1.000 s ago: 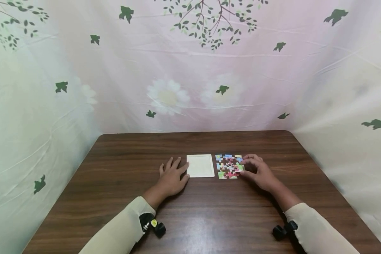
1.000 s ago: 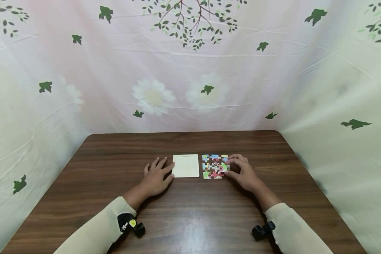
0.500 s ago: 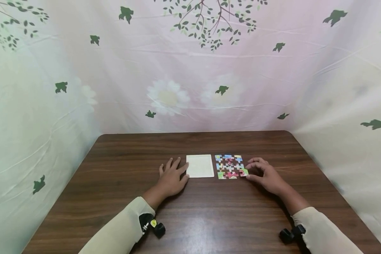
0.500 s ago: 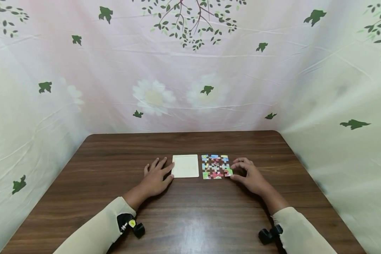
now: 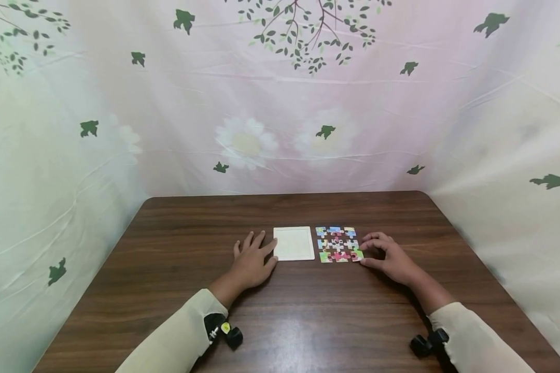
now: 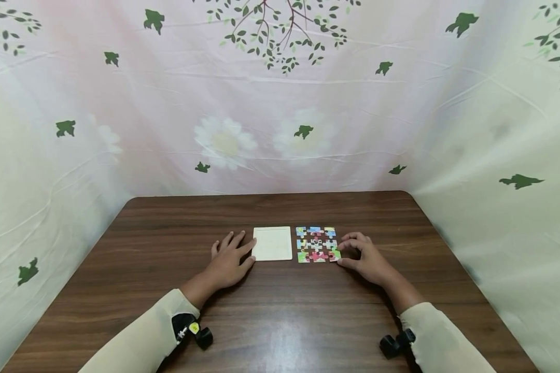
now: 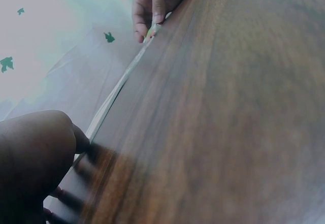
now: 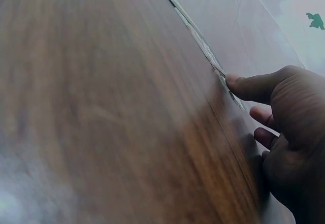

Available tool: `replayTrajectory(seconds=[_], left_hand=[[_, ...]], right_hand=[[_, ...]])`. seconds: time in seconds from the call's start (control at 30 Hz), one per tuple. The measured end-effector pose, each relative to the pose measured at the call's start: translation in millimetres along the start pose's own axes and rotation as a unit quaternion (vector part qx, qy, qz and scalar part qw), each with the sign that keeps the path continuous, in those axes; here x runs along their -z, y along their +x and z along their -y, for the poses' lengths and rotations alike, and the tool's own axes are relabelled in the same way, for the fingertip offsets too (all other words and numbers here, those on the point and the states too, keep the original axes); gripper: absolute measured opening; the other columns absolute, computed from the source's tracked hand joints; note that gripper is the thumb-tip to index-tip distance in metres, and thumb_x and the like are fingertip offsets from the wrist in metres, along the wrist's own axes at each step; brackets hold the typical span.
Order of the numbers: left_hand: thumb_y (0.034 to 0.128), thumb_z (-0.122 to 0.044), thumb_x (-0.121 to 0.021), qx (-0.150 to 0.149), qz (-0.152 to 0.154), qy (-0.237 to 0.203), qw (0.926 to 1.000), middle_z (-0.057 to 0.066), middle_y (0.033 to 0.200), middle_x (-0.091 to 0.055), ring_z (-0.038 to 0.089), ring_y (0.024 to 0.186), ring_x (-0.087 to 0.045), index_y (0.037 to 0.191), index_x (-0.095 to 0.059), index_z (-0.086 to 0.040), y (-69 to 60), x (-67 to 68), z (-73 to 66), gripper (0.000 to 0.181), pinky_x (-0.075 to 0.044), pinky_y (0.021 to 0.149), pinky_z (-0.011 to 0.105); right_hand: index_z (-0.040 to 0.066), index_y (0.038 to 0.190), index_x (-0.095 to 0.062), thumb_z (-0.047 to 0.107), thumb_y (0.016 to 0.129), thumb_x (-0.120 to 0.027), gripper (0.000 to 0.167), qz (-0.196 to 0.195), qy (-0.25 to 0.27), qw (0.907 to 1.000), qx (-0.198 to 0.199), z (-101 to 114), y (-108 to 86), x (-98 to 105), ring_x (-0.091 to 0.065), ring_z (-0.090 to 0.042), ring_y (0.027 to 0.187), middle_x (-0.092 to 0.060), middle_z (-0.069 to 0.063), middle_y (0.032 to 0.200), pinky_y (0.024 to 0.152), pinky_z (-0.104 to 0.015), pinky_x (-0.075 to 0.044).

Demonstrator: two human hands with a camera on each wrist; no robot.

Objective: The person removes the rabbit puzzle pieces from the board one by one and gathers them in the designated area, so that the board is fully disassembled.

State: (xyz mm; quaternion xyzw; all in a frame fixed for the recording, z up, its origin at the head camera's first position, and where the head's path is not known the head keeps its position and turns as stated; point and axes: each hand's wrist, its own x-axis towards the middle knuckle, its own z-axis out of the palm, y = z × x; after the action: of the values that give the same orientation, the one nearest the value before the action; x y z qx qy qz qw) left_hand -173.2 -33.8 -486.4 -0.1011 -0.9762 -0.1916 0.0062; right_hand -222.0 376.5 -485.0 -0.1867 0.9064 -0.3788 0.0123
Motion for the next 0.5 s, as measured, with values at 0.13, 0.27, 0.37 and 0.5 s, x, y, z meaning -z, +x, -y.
replayTrajectory(seconds=[0.13, 0.27, 0.37, 0.5], left_hand=[[0.1136, -0.048, -0.049, -0.001, 0.0, -0.001, 1.0, 0.014, 0.18, -0.031, 0.048, 0.168, -0.021, 0.167, -0.049, -0.03, -0.1, -0.3, 0.1, 0.056, -0.014, 0.127, 0.08], [0.1136, -0.048, -0.049, -0.002, 0.001, -0.002, 1.0, 0.015, 0.18, -0.031, 0.048, 0.168, -0.021, 0.167, -0.049, -0.03, -0.5, -0.2, -0.4, 0.056, -0.014, 0.127, 0.081], [0.1136, -0.048, -0.05, 0.0, 0.001, -0.004, 1.0, 0.015, 0.18, -0.031, 0.048, 0.168, -0.021, 0.166, -0.049, -0.029, -0.8, 0.3, -0.8, 0.056, -0.013, 0.127, 0.08], [0.1135, -0.048, -0.05, 0.0, -0.002, -0.004, 1.0, 0.015, 0.18, -0.031, 0.048, 0.167, -0.022, 0.166, -0.05, -0.029, -0.7, 0.9, -0.6, 0.056, -0.013, 0.127, 0.081]], right_hand=[[0.011, 0.115, -0.079, 0.016, 0.096, -0.086, 0.021, 0.003, 0.001, 1.0, -0.007, 0.3, 0.0, 0.0, -0.046, -0.044, 0.139, -0.056, -0.019, 0.146, 0.114, -0.071, -0.036], [0.01, 0.115, -0.079, 0.017, 0.095, -0.086, 0.022, 0.007, 0.0, 0.9999, -0.012, 1.9, 0.2, -1.4, -0.045, -0.044, 0.138, -0.056, -0.02, 0.146, 0.114, -0.071, -0.035], [0.01, 0.114, -0.079, 0.018, 0.095, -0.087, 0.022, 0.009, 0.0, 0.9999, -0.014, 3.7, 0.8, -2.4, -0.044, -0.044, 0.138, -0.056, -0.02, 0.147, 0.113, -0.071, -0.035], [0.01, 0.113, -0.08, 0.018, 0.094, -0.088, 0.022, 0.009, -0.001, 0.9999, -0.012, 4.7, 2.0, -2.6, -0.044, -0.043, 0.137, -0.057, -0.019, 0.146, 0.112, -0.069, -0.036]])
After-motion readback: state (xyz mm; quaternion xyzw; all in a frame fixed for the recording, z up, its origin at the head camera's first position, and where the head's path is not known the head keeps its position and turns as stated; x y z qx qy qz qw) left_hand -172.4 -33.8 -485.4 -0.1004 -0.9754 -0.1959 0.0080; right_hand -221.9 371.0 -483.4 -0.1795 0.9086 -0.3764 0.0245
